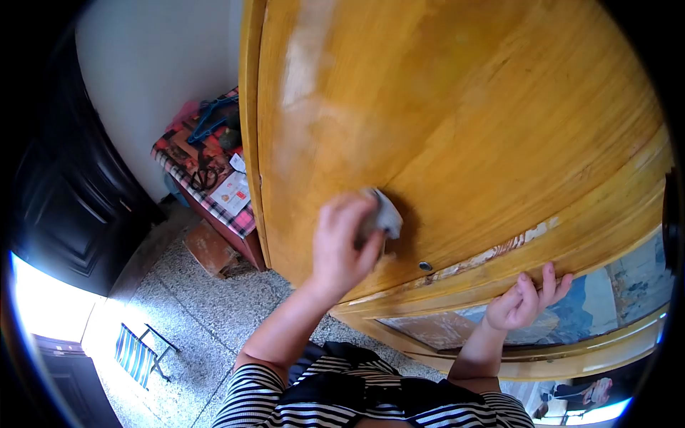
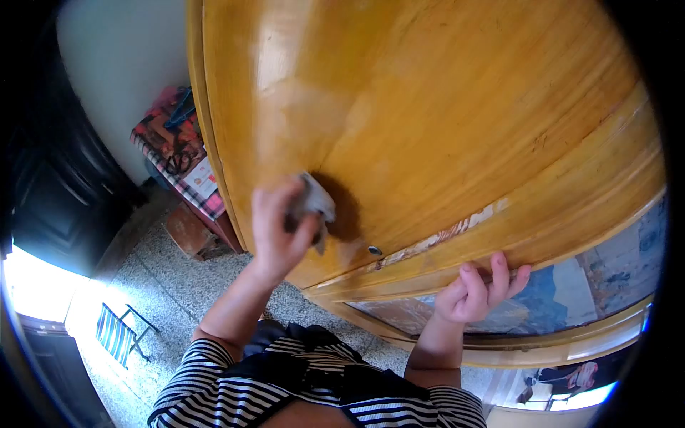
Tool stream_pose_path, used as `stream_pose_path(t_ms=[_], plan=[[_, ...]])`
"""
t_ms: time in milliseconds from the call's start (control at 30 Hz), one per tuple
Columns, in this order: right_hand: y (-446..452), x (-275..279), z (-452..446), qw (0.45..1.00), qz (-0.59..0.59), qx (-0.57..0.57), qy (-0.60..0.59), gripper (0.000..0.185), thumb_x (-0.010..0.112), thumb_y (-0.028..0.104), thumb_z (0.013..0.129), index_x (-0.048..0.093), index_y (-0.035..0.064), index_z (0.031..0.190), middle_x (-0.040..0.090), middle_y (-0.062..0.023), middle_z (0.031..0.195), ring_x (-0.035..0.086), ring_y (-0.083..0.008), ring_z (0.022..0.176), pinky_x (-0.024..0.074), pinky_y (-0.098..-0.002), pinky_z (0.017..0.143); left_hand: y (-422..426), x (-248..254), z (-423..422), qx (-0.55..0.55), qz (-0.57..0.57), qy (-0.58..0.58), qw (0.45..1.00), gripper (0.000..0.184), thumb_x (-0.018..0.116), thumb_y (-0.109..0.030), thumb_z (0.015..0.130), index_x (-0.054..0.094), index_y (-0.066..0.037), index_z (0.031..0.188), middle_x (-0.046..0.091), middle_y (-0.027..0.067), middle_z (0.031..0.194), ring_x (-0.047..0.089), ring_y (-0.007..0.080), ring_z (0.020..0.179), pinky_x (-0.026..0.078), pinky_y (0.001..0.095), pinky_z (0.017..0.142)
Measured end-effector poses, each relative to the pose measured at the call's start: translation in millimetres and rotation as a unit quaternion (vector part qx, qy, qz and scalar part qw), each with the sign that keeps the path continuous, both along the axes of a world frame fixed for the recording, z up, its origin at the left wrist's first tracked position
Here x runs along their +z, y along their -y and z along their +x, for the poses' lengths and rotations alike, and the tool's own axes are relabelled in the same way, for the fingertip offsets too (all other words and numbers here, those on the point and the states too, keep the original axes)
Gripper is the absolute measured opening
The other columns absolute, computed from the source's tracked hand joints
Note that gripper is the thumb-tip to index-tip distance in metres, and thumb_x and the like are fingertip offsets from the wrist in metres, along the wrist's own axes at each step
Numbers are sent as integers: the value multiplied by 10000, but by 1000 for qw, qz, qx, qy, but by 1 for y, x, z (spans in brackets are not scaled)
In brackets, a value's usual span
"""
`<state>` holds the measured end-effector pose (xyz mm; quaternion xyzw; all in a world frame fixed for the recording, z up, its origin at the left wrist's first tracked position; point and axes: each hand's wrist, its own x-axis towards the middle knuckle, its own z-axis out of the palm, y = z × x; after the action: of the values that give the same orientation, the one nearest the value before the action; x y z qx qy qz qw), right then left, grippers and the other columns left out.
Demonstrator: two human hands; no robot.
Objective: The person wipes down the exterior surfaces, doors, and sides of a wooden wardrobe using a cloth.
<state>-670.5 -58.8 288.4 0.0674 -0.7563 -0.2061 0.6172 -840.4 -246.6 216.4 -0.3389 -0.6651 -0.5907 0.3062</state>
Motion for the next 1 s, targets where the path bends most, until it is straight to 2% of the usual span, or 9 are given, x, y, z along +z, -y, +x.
stream_pose_path(t_ms=[33,100,200,300,400,533,767,900,1000], plan=[[-1,-1,2,1000,-1,-4,4,147,412,60,879,558,73,889,511,-185,1191,300,-402,1242,192,-545,1025,-7,-1,-6,-51,155,58,985,425,666,27,625,526,-30,1022,501,187,1069,489,335,995,426,403,840],[-4,-4,4,1000,-23,-14,3,131,443,121,875,573,129,863,507,-151,1189,238,-396,1282,166,-545,1042,-11,24,-13,9,228,-11,973,453,671,23,615,521,-40,1038,497,200,1090,492,339,1019,422,401,850],[-3,-3,4,1000,-19,-14,5,139,437,133,875,576,131,869,506,-152,1190,224,-401,1287,161,-549,1042,-28,43,-7,-28,102,-111,988,493,691,-23,581,584,-118,1054,501,152,1137,495,312,1073,370,450,914],[-5,-4,4,1000,-23,-7,8,153,425,144,879,577,135,867,508,-153,1186,209,-404,1292,149,-554,1045,-63,15,5,149,-1,-261,954,362,660,-141,612,642,-264,952,491,72,1098,475,266,1028,302,490,959],[-7,-3,3,1000,-10,1,12,160,409,155,886,567,137,871,508,-158,1181,209,-403,1291,135,-560,1048,-78,-25,4,173,61,-271,945,281,588,-230,698,635,-334,955,511,-11,1023,486,177,971,251,443,988],[-2,5,1,999,26,-7,37,167,367,133,924,528,91,910,512,-195,1170,293,-410,1234,189,-556,1020,-69,-91,5,170,24,-266,949,310,628,-257,659,630,-346,956,493,-6,994,486,185,957,255,456,982],[-12,1,6,998,24,37,50,144,367,126,887,511,119,897,525,-165,1151,243,-391,1269,138,-558,1048,-58,-235,60,111,-67,35,991,475,667,-130,671,544,-145,1130,407,187,1154,447,348,1062,328,481,946],[-11,4,3,997,45,54,43,140,373,109,880,510,81,865,555,-183,1096,374,-346,1200,165,-541,1042,-71,-268,89,115,-32,316,941,504,594,-103,780,418,-8,1243,320,298,1254,353,443,1147,325,425,972],[-10,6,1,994,65,79,45,152,377,79,874,521,51,836,581,-183,1041,471,-314,1115,188,-531,1035,-89,-317,95,123,54,426,895,549,576,-122,811,347,-16,1298,332,265,1256,355,405,1154,326,407,970]])
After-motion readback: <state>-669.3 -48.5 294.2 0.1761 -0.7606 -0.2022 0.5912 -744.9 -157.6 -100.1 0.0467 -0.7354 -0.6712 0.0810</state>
